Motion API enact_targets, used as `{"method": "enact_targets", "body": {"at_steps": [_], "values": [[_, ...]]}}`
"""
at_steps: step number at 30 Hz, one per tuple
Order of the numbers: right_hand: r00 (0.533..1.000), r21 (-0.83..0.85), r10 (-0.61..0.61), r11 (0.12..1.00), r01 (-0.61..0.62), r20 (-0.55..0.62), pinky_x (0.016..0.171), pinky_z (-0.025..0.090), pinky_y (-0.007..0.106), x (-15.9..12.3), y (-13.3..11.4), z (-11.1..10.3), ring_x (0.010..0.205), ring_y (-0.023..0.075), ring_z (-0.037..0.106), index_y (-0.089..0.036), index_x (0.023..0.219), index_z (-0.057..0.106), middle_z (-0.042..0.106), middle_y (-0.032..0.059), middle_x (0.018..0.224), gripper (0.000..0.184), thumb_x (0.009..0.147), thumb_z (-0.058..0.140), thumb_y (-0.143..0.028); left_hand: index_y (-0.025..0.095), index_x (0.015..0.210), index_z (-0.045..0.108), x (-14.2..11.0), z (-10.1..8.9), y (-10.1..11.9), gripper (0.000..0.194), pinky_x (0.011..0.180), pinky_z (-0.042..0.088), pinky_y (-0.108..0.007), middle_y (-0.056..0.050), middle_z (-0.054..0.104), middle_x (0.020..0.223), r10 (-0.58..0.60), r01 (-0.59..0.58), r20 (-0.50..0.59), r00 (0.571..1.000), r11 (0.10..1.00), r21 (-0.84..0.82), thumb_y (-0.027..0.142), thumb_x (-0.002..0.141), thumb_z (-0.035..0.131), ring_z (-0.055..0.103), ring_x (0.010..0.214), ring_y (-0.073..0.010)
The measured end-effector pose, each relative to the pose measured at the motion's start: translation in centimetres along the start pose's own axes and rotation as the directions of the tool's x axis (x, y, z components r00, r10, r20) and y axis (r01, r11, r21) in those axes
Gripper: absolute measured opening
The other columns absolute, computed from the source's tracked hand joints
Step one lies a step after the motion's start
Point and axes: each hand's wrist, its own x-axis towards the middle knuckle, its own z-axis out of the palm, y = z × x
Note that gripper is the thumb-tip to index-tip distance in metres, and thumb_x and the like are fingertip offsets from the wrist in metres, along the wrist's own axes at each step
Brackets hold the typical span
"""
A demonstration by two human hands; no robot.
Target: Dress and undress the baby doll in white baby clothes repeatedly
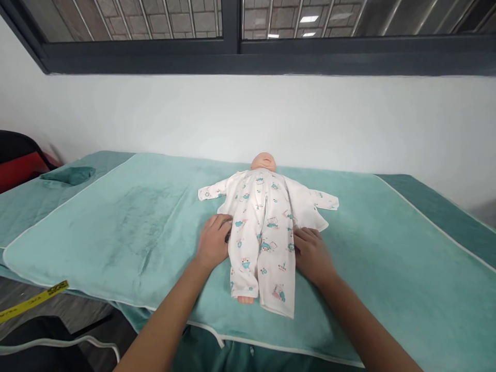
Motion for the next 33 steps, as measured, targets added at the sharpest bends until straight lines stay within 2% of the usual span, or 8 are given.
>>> {"method": "enact_targets", "body": {"at_steps": [4,7,10,13,16,23,29,33], "values": [[0.991,0.204,0.129,0.97,-0.135,0.039,0.076,0.041,0.032,-1.1,0.4,-0.4,0.079,0.019,0.057,-0.02,0.076,0.062,0.065,0.0039,0.078,0.024,0.082,0.042,-0.008,0.02,0.084,0.056,-0.1,-0.1,0.1,0.003,0.083,0.045,-0.04,-0.009,0.063,0.114,-0.049,0.05,0.047,0.998,0.998,-0.028,0.017,0.084,0.054,0.054,0.102,-0.0252],[0.933,0.336,0.359,0.879,-0.34,0.006,0.079,0.044,0.032,-1.2,2.2,-0.7,0.084,0.0188,0.061,-0.021,0.086,0.064,0.068,0.0029,0.089,0.022,0.082,0.043,-0.015,0.02,0.082,0.056,0.0,0.0,-0.1,0.013,0.082,0.045,-0.041,-0.008,0.063,0.114,-0.077,0.08,0.065,0.995,0.996,-0.037,0.009,0.079,0.051,0.053,0.102,-0.0257],[0.827,0.252,0.546,0.826,-0.504,-0.132,0.087,0.045,0.038,-1.1,5.4,-1.2,0.096,0.0241,0.06,-0.019,0.094,0.065,0.068,0.0085,0.101,0.023,0.082,0.047,-0.027,0.021,0.074,0.054,0.0,0.4,-0.5,0.02,0.083,0.046,-0.042,-0.007,0.064,0.108,-0.129,0.132,0.045,0.991,0.99,-0.058,0.002,0.073,0.048,0.054,0.101,-0.0255],[0.764,0.122,0.628,0.778,-0.616,-0.149,0.088,0.044,0.042,-0.9,8.4,-1.6,0.099,0.0284,0.059,-0.014,0.101,0.065,0.066,0.0155,0.104,0.034,0.083,0.049,-0.039,0.021,0.067,0.052,0.0,0.8,-0.9,0.023,0.082,0.048,-0.042,-0.007,0.065,0.103,-0.187,0.186,-0.008,0.982,0.979,-0.079,0.0,0.073,0.047,0.054,0.1,-0.0259],[0.732,0.086,0.677,0.736,-0.672,-0.07,0.083,0.045,0.04,-0.9,9.6,-1.6,0.093,0.0274,0.06,-0.014,0.105,0.064,0.067,0.0148,0.102,0.041,0.083,0.051,-0.047,0.022,0.066,0.051,-0.1,1.0,-1.1,0.023,0.082,0.048,-0.042,-0.007,0.065,0.102,-0.209,0.204,-0.039,0.977,0.973,-0.11,0.001,0.075,0.046,0.055,0.099,-0.0256],[0.709,0.017,0.705,0.709,-0.705,-0.023,0.071,0.043,0.034,-0.8,8.6,-1.3,0.083,0.0226,0.061,-0.017,0.111,0.061,0.067,0.0089,0.1,0.043,0.081,0.053,-0.047,0.022,0.073,0.05,-0.4,1.0,-1.3,0.021,0.083,0.048,-0.04,-0.007,0.065,0.098,-0.292,0.275,-0.109,0.95,0.95,-0.148,0.002,0.077,0.044,0.056,0.095,-0.0242],[0.672,0.077,0.74,0.668,-0.74,0.03,0.067,0.041,0.03,-0.5,8.8,-1.8,0.079,0.0199,0.061,-0.021,0.108,0.064,0.069,0.0053,0.094,0.037,0.079,0.054,-0.04,0.019,0.098,0.057,0.3,1.5,-1.4,0.016,0.082,0.044,-0.048,-0.013,0.065,0.096,-0.513,0.526,-0.151,0.845,0.849,0.058,0.019,0.089,0.043,0.055,0.098,-0.0319],[0.634,0.132,0.765,0.62,-0.773,0.114,0.062,0.039,0.031,0.7,9.1,-2.3,0.07,0.0198,0.057,-0.021,0.084,0.067,0.065,0.0027,0.075,0.025,0.073,0.059,-0.042,0.017,0.104,0.057,0.8,1.9,-1.4,0.021,0.085,0.041,-0.052,-0.017,0.067,0.104,-0.531,0.546,-0.127,0.838,0.824,0.153,0.029,0.092,0.045,0.054,0.106,-0.0366]]}}
